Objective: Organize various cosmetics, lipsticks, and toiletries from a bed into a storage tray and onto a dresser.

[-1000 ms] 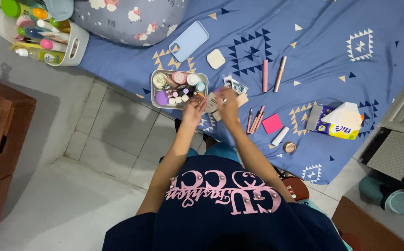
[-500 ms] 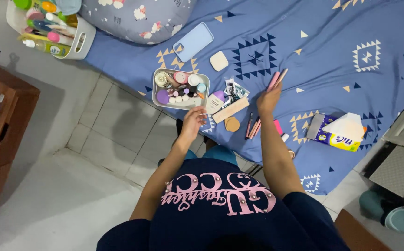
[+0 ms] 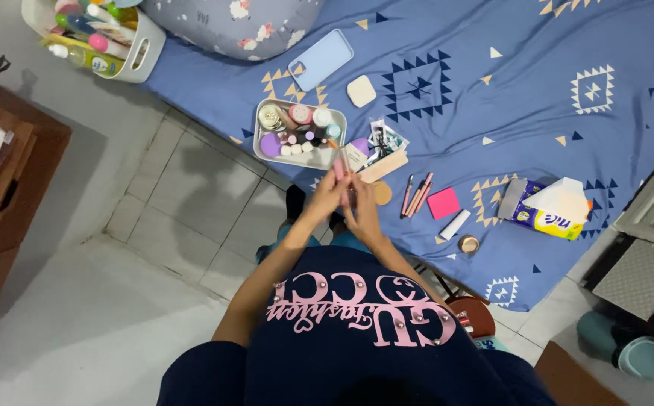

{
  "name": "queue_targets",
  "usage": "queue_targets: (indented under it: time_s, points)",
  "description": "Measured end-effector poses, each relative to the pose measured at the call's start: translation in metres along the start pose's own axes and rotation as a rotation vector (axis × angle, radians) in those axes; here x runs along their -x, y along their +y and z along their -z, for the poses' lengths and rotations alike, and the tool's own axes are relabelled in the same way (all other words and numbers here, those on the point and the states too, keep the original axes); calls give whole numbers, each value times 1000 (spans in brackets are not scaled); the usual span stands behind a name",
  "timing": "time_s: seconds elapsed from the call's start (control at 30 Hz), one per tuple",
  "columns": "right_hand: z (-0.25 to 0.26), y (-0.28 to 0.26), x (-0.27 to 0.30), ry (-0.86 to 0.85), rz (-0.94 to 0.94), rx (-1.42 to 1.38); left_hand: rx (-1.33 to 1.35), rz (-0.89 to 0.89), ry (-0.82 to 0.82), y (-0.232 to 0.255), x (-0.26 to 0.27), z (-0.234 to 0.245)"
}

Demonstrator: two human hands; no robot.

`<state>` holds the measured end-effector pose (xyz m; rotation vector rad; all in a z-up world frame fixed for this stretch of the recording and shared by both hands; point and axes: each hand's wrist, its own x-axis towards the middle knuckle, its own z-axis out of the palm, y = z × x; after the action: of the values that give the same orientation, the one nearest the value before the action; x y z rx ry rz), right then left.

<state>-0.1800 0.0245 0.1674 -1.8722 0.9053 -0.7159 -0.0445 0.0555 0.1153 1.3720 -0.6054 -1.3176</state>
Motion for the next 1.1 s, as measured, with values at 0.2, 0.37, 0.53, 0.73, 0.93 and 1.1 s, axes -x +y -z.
queue_targets:
  time_s: [0.2, 0.37, 0.53, 0.73, 0.93, 1.1]
  points:
    - [1, -9, -18, -64, -287, -412, -243, -82, -123, 8, 31, 53]
    - [-2, -23, -38, -234, -307, -460, -238, 40, -189, 16, 39, 74]
    - [7, -67, -64, 45, -176, -226, -468, -488, 83, 66, 44, 104]
    - [-20, -55, -71, 57, -45, 88, -340, -316, 209, 97, 47, 113]
    - [-44, -42, -80, 45, -25, 158, -553, -460, 318, 85, 32, 88]
    - [-50, -40, -89, 29, 41, 197, -574, -541, 343, 78, 8, 78]
